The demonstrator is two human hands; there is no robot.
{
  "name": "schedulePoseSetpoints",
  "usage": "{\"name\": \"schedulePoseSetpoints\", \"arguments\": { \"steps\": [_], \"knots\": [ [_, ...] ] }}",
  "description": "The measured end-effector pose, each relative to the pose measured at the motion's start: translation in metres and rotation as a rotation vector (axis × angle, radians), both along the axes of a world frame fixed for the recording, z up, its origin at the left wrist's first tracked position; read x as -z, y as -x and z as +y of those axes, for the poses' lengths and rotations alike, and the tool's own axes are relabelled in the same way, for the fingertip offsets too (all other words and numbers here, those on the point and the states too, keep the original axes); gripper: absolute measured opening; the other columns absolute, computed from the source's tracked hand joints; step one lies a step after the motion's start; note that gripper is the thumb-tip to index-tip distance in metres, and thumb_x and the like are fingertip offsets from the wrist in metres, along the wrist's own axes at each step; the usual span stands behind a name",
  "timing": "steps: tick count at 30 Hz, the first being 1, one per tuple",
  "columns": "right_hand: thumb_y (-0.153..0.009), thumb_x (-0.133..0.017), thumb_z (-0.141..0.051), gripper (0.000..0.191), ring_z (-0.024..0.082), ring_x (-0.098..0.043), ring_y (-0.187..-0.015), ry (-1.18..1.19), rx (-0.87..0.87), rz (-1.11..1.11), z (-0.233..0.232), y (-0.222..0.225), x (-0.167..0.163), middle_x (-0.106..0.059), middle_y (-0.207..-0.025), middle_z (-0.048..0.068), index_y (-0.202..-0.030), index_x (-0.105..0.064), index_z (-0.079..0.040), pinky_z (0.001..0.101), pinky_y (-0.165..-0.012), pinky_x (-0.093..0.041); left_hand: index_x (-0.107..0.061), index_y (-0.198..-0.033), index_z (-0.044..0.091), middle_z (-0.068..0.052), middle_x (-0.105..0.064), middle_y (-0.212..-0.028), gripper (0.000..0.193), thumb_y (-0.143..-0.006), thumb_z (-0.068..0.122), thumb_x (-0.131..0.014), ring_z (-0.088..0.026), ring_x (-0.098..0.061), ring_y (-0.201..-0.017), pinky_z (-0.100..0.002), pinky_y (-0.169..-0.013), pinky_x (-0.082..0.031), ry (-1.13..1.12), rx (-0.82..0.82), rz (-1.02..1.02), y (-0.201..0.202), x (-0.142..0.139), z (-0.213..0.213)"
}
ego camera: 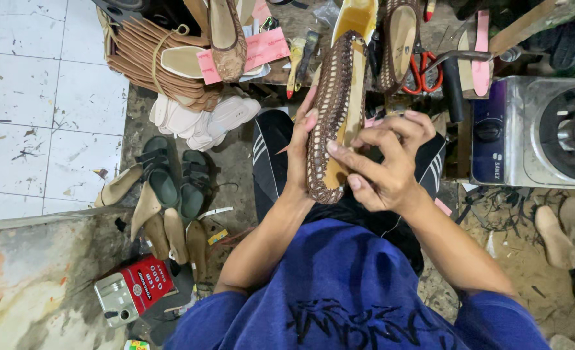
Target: The person holds a woven shoe upper and applies yellow glue from a container along the sole edge, pressing and smoothing the glued edge with their fingers. They rotate the shoe to reach different sections, briefly set it near a small burner, and continue coating the edge by hand.
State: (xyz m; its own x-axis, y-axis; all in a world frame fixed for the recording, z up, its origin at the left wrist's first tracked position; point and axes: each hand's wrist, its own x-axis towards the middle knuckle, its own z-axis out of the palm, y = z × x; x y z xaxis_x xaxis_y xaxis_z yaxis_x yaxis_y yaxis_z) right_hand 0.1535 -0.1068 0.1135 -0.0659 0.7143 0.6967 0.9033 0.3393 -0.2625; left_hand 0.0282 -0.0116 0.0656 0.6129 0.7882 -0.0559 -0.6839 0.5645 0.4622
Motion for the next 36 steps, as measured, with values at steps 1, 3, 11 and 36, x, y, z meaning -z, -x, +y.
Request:
{"name": "schedulePoseSetpoints", "arguments": {
  "steps": [1, 3, 11, 36],
  "knots": [
    [-0.092, -0.059, -0.041, 0.041, 0.031, -0.047, -0.110, -0.027, -0.020, -0.022, -0.0005, -0.0001, -0.0013, -0.064, -0.102, 0.005, -0.114, -0.084, -0.019, 0.0556, -0.107, -0.026, -0.030, -0.162, 0.007, -0.019, -0.050, -0.151, 0.066, -0.104, 0.028, -0.052, -0.031, -0.057, -0.132, -0.047, -0.112, -0.050, -0.005, 0.009, -0.008, 0.0003, -0.0003, 0.0002],
    [-0.092, -0.059, -0.040, 0.040, 0.033, -0.046, -0.112, 0.000, 0.012, -0.017, -0.0007, -0.0012, -0.0043, -0.063, -0.104, 0.007, -0.116, -0.084, -0.019, 0.0559, -0.108, -0.025, -0.029, -0.162, 0.007, -0.018, -0.049, -0.151, 0.066, -0.104, 0.028, -0.052, -0.032, -0.057, -0.132, -0.048, -0.112, -0.050, 0.025, 0.022, -0.045, 0.0021, -0.0008, -0.0002],
    [-0.095, -0.055, -0.042, 0.046, 0.034, -0.047, -0.114, 0.001, 0.040, 0.005, 0.0017, 0.0024, -0.0069, -0.065, -0.105, 0.010, -0.117, -0.084, -0.014, 0.0549, -0.108, -0.026, -0.030, -0.164, 0.005, -0.018, -0.047, -0.156, 0.066, -0.106, 0.027, -0.052, -0.029, -0.054, -0.138, -0.045, -0.120, -0.045, -0.019, -0.011, -0.017, 0.0010, -0.0020, 0.0007],
    [-0.096, -0.055, -0.044, 0.042, 0.031, -0.047, -0.110, -0.049, -0.032, -0.033, -0.0035, 0.0044, 0.0002, -0.065, -0.101, 0.005, -0.116, -0.085, -0.022, 0.0537, -0.109, -0.023, -0.027, -0.164, 0.010, -0.017, -0.046, -0.155, 0.067, -0.104, 0.027, -0.053, -0.032, -0.055, -0.135, -0.048, -0.115, -0.048, 0.052, 0.069, -0.022, 0.0091, -0.0033, -0.0007]
  ]
}}
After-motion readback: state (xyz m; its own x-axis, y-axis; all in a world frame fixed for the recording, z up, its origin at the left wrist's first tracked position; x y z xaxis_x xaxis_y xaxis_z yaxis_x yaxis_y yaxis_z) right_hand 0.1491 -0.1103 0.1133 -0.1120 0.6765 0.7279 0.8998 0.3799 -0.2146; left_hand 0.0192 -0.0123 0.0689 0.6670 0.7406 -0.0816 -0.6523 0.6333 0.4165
